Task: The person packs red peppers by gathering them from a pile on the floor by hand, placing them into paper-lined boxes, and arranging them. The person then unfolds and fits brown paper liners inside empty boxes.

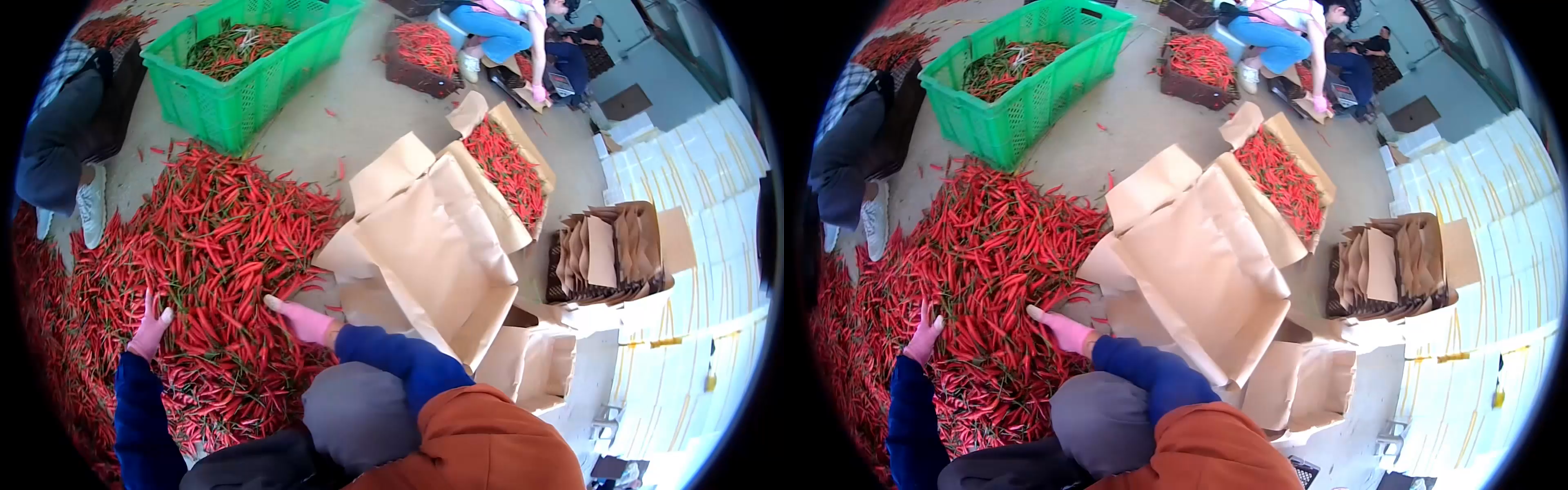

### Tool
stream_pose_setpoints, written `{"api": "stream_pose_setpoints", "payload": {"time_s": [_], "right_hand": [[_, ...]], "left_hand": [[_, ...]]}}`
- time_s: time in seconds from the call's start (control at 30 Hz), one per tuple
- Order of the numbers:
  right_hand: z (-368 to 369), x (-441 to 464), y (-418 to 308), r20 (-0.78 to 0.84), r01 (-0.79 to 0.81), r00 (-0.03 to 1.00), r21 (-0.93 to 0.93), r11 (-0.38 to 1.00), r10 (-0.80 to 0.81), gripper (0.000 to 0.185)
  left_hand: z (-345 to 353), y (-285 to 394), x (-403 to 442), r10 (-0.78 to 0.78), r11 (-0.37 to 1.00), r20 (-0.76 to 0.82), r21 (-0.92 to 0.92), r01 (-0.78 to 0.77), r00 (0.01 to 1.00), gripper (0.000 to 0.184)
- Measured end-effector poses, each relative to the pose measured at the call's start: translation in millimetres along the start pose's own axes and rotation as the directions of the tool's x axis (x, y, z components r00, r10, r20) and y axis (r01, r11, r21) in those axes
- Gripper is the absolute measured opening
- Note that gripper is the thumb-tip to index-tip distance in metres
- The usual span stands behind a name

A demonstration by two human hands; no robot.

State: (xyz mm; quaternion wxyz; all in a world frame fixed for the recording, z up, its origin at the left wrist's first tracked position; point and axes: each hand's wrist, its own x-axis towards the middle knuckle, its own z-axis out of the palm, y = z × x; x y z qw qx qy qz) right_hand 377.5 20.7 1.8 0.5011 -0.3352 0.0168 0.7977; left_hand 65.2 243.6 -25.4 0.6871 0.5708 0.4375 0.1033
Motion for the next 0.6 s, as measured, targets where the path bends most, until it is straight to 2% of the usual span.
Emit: {"api": "stream_pose_setpoints", "payload": {"time_s": [0.07,0.1,0.13,0.17,0.23,0.27,0.33,0.4,0.43,0.53,0.57,0.6], "right_hand": [[-8.8,29.2,16.3,0.059,-0.185,0.983,0.242,0.953,0.176,0.054],[-12.6,37.9,19.1,0.011,-0.154,0.988,0.203,0.967,0.155,0.055],[-17.6,44.3,21.3,-0.037,-0.127,0.990,0.161,0.979,0.134,0.055],[-11.4,45.7,18.1,-0.081,-0.101,0.990,0.116,0.988,0.111,0.056],[4.1,24.4,8.4,0.050,-0.079,0.996,0.096,0.992,0.074,0.054],[12.8,15.6,8.0,0.111,-0.078,0.992,0.094,0.993,0.067,0.053],[9.5,17.3,10.3,0.110,-0.141,0.986,0.145,0.979,0.125,0.051],[4.0,30.4,4.2,0.158,-0.207,0.971,0.187,0.960,0.179,0.051],[11.8,23.6,-4.8,0.101,-0.232,0.971,0.180,0.956,0.217,0.051],[-2.3,51.0,16.5,0.271,-0.203,0.952,0.216,0.955,0.141,0.057],[-20.1,68.8,29.8,0.311,-0.138,0.948,0.213,0.967,0.067,0.059],[-17.8,66.6,28.4,0.284,-0.120,0.957,0.174,0.977,0.066,0.058]], "left_hand": [[0.6,3.2,-16.3,-0.050,0.992,-0.014,-0.116,0.048,0.999,0.075],[6.4,10.6,-17.1,-0.012,0.996,-0.017,-0.093,0.010,1.000,0.076],[10.7,22.3,-24.2,-0.091,0.977,0.076,-0.185,0.103,0.993,0.095],[20.3,31.8,-30.5,-0.070,0.981,0.085,-0.175,0.084,0.994,0.100],[22.5,10.7,-29.5,-0.049,0.980,0.062,-0.191,0.060,0.997,0.115],[28.5,17.6,-33.8,-0.021,0.978,0.157,-0.204,0.053,0.987,0.117],[37.8,32.6,-39.2,-0.047,0.987,0.163,-0.146,0.071,0.985,0.118],[39.5,38.7,-31.3,-0.141,0.988,0.155,-0.047,0.150,0.978,0.119],[39.4,41.9,-31.6,-0.189,0.982,0.147,0.008,0.190,0.971,0.119],[43.2,59.4,-41.6,-0.269,0.956,0.155,-0.074,0.282,0.951,0.120],[43.8,58.7,-45.8,-0.304,0.948,0.086,-0.075,0.311,0.949,0.118],[45.1,60.0,-46.2,-0.299,0.950,0.085,-0.071,0.306,0.950,0.118]]}}
